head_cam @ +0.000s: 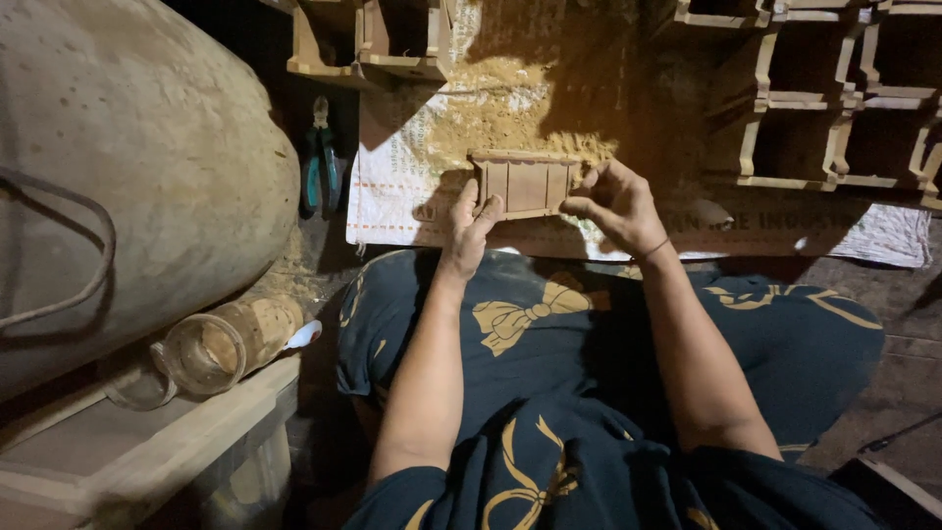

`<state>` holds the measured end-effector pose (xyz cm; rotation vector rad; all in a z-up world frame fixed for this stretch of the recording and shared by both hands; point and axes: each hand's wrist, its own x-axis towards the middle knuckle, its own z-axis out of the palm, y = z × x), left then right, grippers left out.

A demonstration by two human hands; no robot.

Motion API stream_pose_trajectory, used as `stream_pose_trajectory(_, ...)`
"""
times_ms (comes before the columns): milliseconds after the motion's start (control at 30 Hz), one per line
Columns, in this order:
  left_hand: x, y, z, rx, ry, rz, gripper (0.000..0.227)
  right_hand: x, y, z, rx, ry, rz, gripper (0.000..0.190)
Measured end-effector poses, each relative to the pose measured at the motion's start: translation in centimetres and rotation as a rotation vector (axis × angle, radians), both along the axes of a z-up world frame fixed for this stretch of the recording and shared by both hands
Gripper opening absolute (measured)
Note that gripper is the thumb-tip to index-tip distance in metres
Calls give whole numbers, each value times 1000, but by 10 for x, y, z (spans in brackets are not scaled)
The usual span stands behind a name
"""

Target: The person sits on the floor and cleans a small wooden frame using a white tool. They repeatedly rub the tool along the frame's edges and surfaces, then rotate the frame to access different sides. The person continues this process throughout the clip.

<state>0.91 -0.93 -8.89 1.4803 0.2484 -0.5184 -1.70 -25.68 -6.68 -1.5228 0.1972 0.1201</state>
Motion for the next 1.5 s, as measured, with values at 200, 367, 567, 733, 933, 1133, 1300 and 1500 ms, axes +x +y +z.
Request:
stream_pose_trajectory(200,-2,1,10,-19,37,16,100,1,-11,3,61,-8,90,29)
stream_pose_trajectory(367,-3,-1,24,13,56,-4,101,-1,-3,8,102,17,85,42)
stream_pose_trajectory(567,-3,-3,7,-11,11,-1,96,-1,0,-17,-11,-64,15,46)
stream_pose_trajectory(733,-2,0,18,9,-13,-13,98,0,-5,5,90,-39,50,33)
stream_pose_trajectory(933,-1,-2,16,-30,-3,-8,96,0,-3,-1,33,21,33,49)
stream_pose_trajectory(1133,-4,-3,22,-25,16,-47,97,-1,6,0,-262,-48,-13,54)
stream_pose_trajectory(1300,1,-1,12,-45,14,-52,97,-2,5,-5,-348,-135,-57,40)
stream_pose_trajectory(1500,0,0,6,-9,-3,-48,97,0,-10,-10,-49,-49,54,50)
